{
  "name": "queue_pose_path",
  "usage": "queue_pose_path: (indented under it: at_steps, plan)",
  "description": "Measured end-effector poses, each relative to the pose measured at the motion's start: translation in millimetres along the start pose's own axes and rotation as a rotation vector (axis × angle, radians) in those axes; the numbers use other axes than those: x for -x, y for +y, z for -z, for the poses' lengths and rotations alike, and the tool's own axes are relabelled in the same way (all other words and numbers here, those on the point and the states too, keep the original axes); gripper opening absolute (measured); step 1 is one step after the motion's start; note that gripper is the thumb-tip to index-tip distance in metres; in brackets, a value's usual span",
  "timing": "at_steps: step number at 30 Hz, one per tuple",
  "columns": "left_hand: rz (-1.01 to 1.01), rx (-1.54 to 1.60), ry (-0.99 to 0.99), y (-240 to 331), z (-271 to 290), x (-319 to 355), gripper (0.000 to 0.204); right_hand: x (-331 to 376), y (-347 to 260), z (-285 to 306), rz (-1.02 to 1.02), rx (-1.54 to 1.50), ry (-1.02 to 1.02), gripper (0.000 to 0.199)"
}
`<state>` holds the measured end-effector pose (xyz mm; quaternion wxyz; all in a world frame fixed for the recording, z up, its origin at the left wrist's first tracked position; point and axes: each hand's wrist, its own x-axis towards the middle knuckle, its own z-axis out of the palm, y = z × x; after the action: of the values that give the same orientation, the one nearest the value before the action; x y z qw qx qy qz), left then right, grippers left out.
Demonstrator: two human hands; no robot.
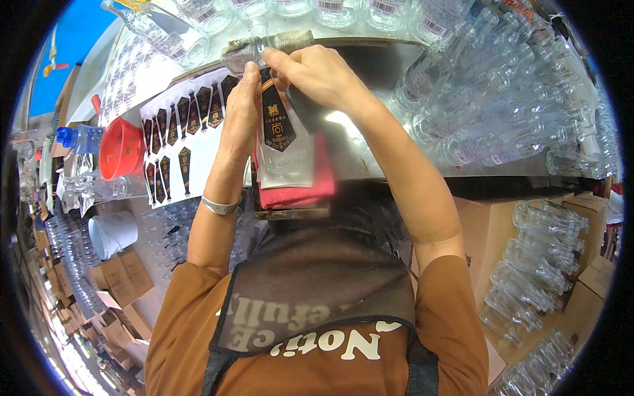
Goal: The person repeatedly picks up clear plastic bottles, applies a label to each bottle using a small black tool, and places the labeled bottles on a nearby surface. The person handles bottles one at a time in a repetitive sequence.
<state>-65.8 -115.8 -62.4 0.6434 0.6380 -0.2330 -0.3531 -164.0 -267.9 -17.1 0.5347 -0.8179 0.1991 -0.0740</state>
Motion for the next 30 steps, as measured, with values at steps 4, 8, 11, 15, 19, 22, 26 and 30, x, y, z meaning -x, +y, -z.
queue_pose_path:
  at_steps: [4,8,11,15,19,22,26,30]
  plan:
    - [-0.085,-0.055,0.023,-6.1,-1.0,-3.4,0.054,2.8,-9.9,1.0,-0.044,0.122,-0.005,0.068]
    - [0.018,0.031,-0.026,-1.1,1.2,-1.5,0.060,7.1,-1.2,1.9,-0.045,-0.079,0.003,0.066]
    - [0.114,0.062,0.149,17.3,-1.8,16.8,0.069,22.1,9.1,17.5,-0.119,-0.451,0.014,0.054]
    - [-0.052,0.025,0.132,26.9,7.0,45.8,0.081,40.0,2.6,19.6,0.169,-0.458,0.280,0.026]
    - [-0.085,-0.014,0.174,21.9,12.4,61.2,0.073,36.0,-41.5,-0.9,0.733,0.331,0.335,0.026]
    - [-0.107,-0.018,0.218,18.5,16.1,68.7,0.070,28.3,-46.2,-0.6,0.940,0.531,0.531,0.024]
    - [-0.091,-0.025,0.247,14.0,24.6,73.2,0.068,95.5,-45.3,-44.9,0.947,0.474,-0.023,0.025]
    - [-0.135,-0.042,0.230,15.3,21.2,71.1,0.062,88.4,-49.9,-31.9,0.914,0.406,0.174,0.025]
